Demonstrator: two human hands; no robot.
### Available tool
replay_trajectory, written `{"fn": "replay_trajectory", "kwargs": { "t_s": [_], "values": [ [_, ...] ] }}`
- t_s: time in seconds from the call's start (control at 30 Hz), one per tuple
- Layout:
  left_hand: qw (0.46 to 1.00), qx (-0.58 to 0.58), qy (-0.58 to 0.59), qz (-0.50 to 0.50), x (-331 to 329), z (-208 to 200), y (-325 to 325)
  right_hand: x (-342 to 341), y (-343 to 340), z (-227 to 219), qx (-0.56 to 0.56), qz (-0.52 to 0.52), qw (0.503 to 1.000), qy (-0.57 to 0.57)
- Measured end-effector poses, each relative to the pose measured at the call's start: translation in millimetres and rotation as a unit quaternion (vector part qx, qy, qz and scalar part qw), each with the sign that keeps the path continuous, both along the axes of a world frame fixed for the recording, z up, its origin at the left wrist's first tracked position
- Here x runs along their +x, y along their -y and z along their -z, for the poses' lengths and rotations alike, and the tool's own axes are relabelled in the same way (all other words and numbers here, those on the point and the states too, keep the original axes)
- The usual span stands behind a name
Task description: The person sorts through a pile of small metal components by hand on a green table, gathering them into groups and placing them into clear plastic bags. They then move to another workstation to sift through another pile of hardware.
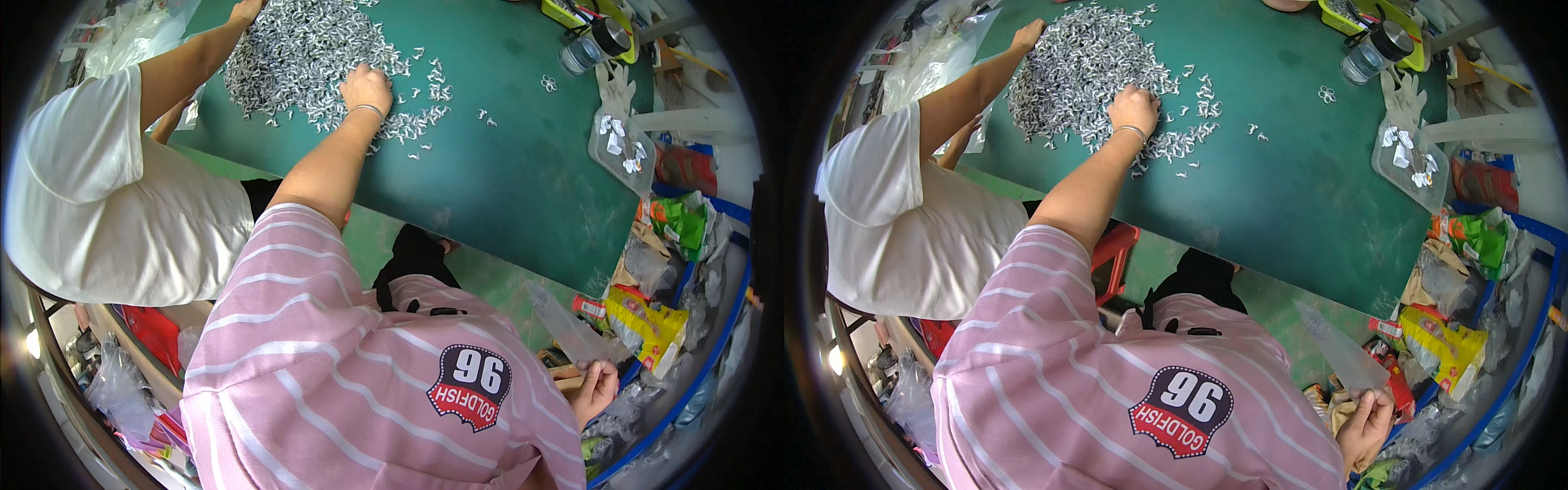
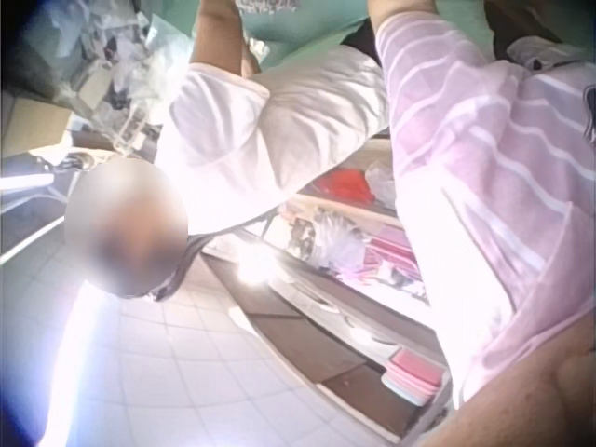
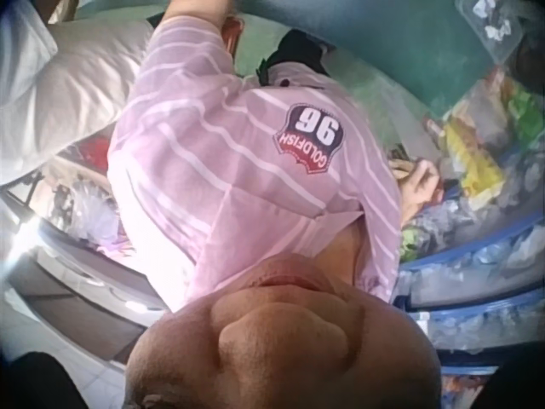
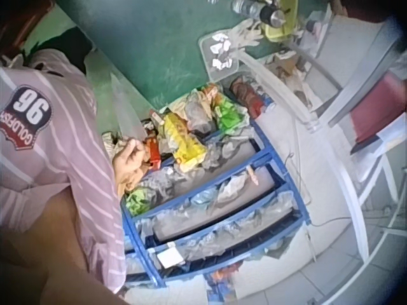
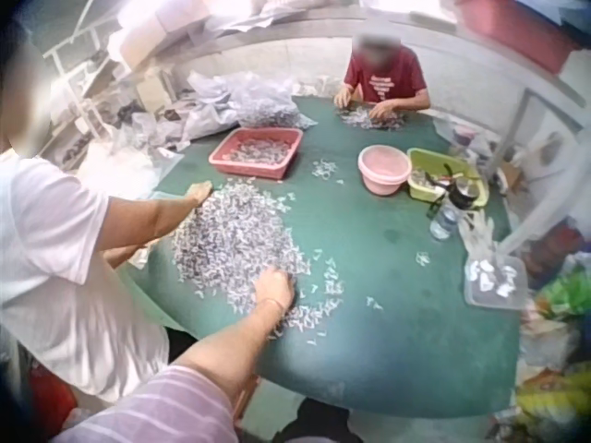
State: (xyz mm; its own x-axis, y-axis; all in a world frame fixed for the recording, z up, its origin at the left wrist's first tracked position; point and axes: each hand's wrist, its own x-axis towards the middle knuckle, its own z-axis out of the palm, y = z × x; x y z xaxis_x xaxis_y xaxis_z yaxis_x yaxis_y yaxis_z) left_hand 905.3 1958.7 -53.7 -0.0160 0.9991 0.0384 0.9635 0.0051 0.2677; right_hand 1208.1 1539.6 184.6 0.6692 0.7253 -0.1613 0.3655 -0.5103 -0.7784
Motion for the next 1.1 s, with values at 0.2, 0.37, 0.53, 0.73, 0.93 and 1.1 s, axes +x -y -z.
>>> {"fn": "replay_trajectory", "kwargs": {
  "t_s": [0.2,0.37,0.53,0.73,0.93,1.1],
  "values": [
    [0.997,-0.032,-0.064,0.031,2,-7,-3,0,9,3,0.003,0.026,0.999,-0.023],
    [0.992,-0.049,-0.1,0.065,3,-15,-14,0,13,9,0.015,0.035,0.999,-0.034],
    [0.99,-0.044,-0.111,0.079,2,-14,-15,-1,10,8,0.005,0.033,0.999,-0.023],
    [0.983,-0.04,-0.143,0.112,5,-19,-18,2,9,11,0.014,0.005,0.999,-0.044],
    [0.99,-0.031,0.128,0.053,-6,-13,-10,1,7,10,0.002,0.015,0.999,-0.04],
    [0.701,-0.278,0.639,-0.151,10,-22,39,5,9,14,0.008,0.022,0.998,-0.058]
  ]
}}
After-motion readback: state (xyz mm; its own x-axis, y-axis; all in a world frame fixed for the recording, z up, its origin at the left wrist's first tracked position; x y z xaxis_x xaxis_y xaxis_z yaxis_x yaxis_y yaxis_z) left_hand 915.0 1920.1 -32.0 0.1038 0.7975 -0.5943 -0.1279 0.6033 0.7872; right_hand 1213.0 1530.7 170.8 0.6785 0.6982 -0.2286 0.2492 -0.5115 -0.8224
